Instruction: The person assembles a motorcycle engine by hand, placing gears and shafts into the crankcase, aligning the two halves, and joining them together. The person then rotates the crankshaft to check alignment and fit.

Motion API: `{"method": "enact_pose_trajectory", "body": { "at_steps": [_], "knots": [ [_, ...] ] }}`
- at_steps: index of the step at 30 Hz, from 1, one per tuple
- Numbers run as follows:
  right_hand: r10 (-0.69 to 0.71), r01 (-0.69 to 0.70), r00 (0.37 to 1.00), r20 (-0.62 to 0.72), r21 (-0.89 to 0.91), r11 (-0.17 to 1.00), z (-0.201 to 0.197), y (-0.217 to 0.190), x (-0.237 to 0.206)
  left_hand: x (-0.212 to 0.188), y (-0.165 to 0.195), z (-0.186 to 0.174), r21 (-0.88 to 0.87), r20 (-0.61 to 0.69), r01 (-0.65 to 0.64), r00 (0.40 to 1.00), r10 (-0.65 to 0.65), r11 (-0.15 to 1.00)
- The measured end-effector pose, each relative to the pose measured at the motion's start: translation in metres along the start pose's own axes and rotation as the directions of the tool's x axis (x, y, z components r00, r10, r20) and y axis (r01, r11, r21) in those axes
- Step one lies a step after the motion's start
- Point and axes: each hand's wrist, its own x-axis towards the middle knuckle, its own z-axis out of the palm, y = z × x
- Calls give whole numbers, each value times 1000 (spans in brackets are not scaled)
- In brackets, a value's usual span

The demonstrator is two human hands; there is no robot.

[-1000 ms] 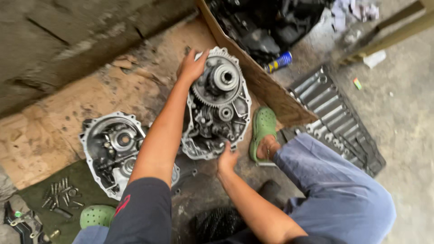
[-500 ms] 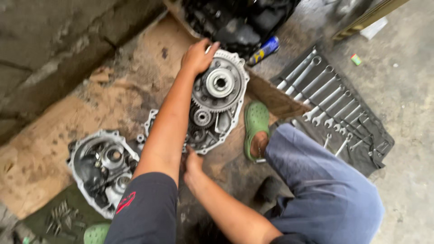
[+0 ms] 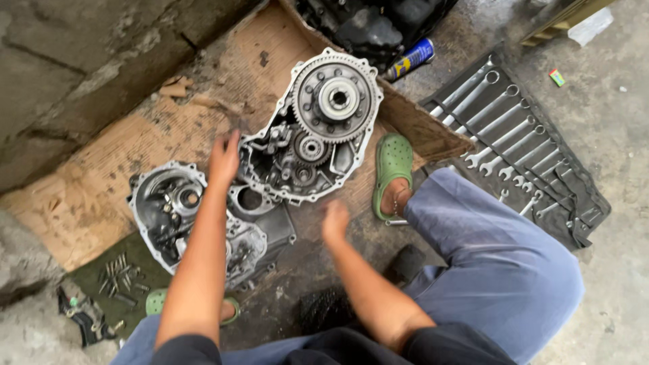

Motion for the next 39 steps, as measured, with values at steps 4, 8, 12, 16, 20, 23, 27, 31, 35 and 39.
{"method": "enact_pose_trajectory", "body": {
  "at_steps": [4, 8, 12, 16, 20, 23, 27, 31, 35, 39],
  "knots": [
    [147, -83, 988, -55, 611, 788, -21, -34, 80, -88, -45, -9, -471, 56, 488, 848, -527, 735],
    [-20, -297, 921, 390, 732, 613, -13, -88, 122, -129, -50, 10, -673, 545, 678, 724, -424, 295],
    [-58, -20, 977, 207, 354, 935, -7, -119, 116, -125, -31, 25, -716, 471, 601, 791, -390, 355],
    [-49, -134, 942, 333, 504, 853, -9, -124, 109, -119, -23, 36, -684, 413, 624, 758, -506, 377],
    [-70, -227, 903, 424, 609, 760, -8, -116, 119, -119, -21, 51, -702, 275, 595, 734, -621, 392],
    [-45, -175, 931, 362, 551, 816, -6, -115, 123, -116, -12, 61, -715, -33, 455, 738, -674, 532],
    [-155, -7, 942, 296, 483, 876, -6, -116, 130, -113, -2, 71, -826, -117, 285, 756, -644, 485],
    [-107, -43, 950, 294, 463, 885, -9, -118, 136, -119, -5, 81, -756, -118, 402, 692, -712, 517],
    [-66, -150, 918, 390, 497, 855, -11, -120, 135, -124, -20, 94, -782, -219, 286, 706, -673, 554],
    [-201, 35, 917, 343, 434, 900, -13, -120, 130, -132, -35, 102, -787, -40, 461, 625, -780, 410]
  ]
}}
